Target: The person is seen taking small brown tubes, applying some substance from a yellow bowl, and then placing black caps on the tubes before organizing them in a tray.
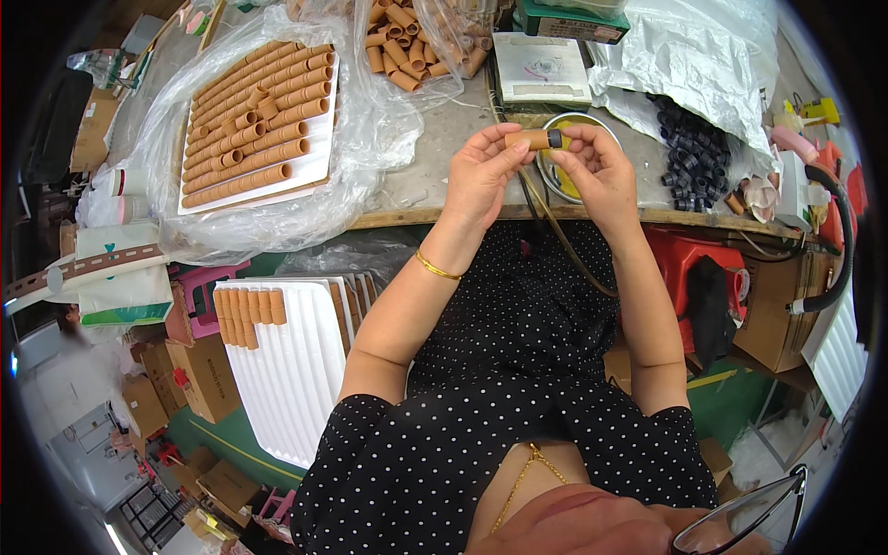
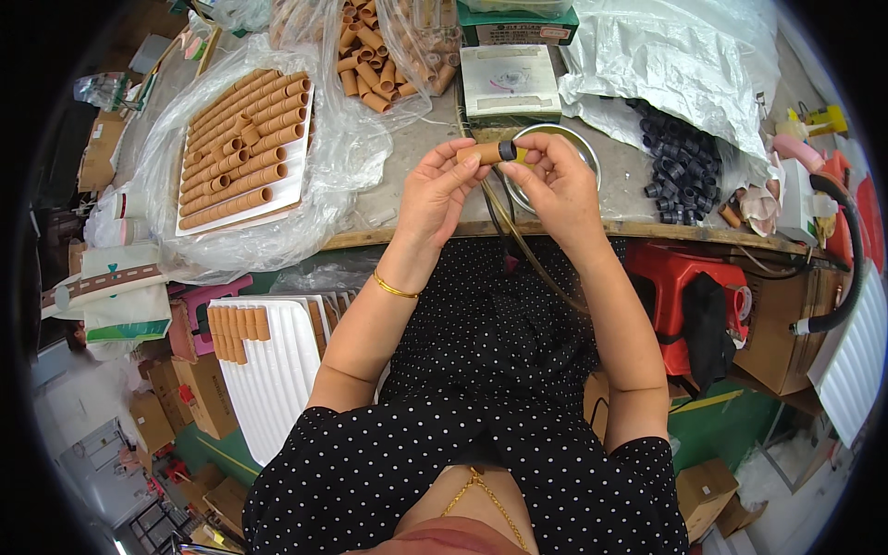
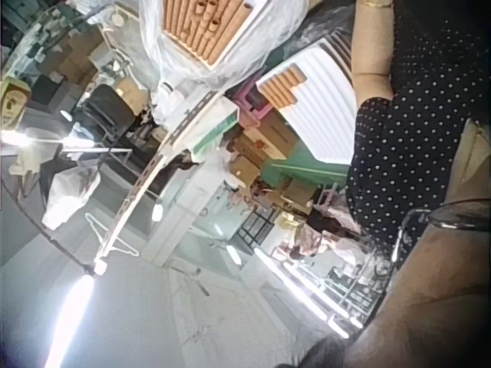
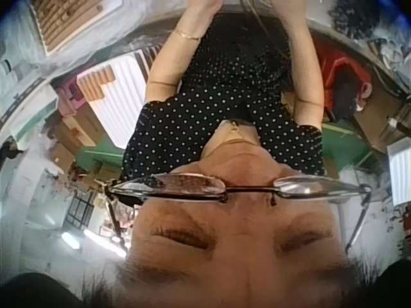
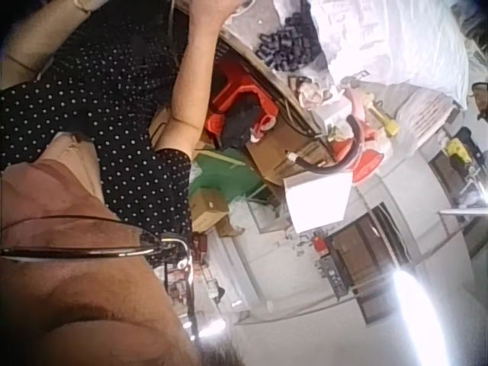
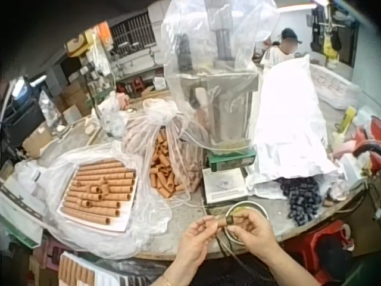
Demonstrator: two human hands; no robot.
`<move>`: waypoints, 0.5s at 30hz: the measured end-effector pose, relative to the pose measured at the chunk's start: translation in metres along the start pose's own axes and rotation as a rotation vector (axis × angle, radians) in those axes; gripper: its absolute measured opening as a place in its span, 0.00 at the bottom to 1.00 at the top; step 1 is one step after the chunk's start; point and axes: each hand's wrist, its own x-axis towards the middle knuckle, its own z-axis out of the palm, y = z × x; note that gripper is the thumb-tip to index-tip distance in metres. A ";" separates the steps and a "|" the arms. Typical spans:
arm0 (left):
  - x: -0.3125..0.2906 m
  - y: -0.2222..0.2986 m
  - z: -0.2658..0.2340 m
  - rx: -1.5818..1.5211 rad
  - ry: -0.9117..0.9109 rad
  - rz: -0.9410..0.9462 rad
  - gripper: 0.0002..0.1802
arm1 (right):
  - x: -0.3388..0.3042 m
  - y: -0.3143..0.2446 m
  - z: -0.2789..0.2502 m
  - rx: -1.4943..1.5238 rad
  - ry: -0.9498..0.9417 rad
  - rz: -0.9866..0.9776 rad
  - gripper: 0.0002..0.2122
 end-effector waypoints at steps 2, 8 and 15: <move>-0.003 0.001 0.002 0.065 -0.001 0.105 0.15 | -0.001 -0.004 -0.001 0.017 -0.008 0.004 0.11; -0.016 0.007 0.013 0.251 -0.083 0.308 0.15 | -0.008 -0.008 -0.010 0.160 -0.001 0.088 0.12; -0.015 0.003 0.016 0.347 -0.170 0.427 0.14 | -0.013 -0.010 -0.013 0.282 -0.044 0.229 0.12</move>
